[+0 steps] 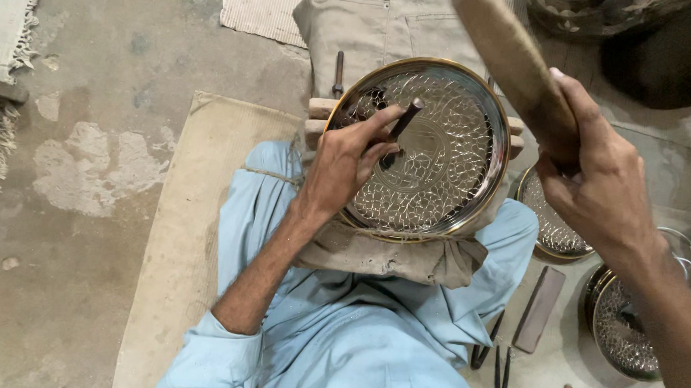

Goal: The person sits on the floor and uses a hammer and chisel to engrave a decorative pattern into a round metal plate. The plate is held steady on a cushioned support while the person repeatedly strikes the chisel to create a textured design.

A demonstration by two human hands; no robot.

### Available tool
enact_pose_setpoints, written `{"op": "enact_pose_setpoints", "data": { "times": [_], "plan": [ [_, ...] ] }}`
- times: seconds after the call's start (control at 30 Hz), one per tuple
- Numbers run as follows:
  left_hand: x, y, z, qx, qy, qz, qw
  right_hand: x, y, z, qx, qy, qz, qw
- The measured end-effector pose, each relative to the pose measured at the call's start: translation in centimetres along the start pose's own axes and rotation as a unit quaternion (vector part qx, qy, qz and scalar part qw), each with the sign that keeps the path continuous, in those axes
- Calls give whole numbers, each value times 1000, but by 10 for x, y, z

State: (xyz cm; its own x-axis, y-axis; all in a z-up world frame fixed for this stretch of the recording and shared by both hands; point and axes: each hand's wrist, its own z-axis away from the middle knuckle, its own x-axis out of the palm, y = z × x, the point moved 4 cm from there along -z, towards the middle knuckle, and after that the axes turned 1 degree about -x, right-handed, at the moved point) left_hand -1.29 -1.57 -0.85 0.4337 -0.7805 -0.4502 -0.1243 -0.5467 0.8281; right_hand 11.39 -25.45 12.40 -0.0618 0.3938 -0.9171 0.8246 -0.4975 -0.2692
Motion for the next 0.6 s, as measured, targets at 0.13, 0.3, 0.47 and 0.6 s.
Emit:
{"op": "enact_pose_setpoints", "data": {
  "times": [0.13,0.3,0.47,0.6],
  "plan": [
    [-1,3,-1,20,16,16,1000,5,5,6,-6,-91,243,966],
    [-3,5,-3,33,10,16,999,10,16,13,-8,-107,210,972],
    [-4,4,-3,1,-25,0,1000,9,22,22,95,-43,41,994],
    [-7,7,3,20,-4,-22,1000,15,21,26,48,-136,235,961]
  ]
}}
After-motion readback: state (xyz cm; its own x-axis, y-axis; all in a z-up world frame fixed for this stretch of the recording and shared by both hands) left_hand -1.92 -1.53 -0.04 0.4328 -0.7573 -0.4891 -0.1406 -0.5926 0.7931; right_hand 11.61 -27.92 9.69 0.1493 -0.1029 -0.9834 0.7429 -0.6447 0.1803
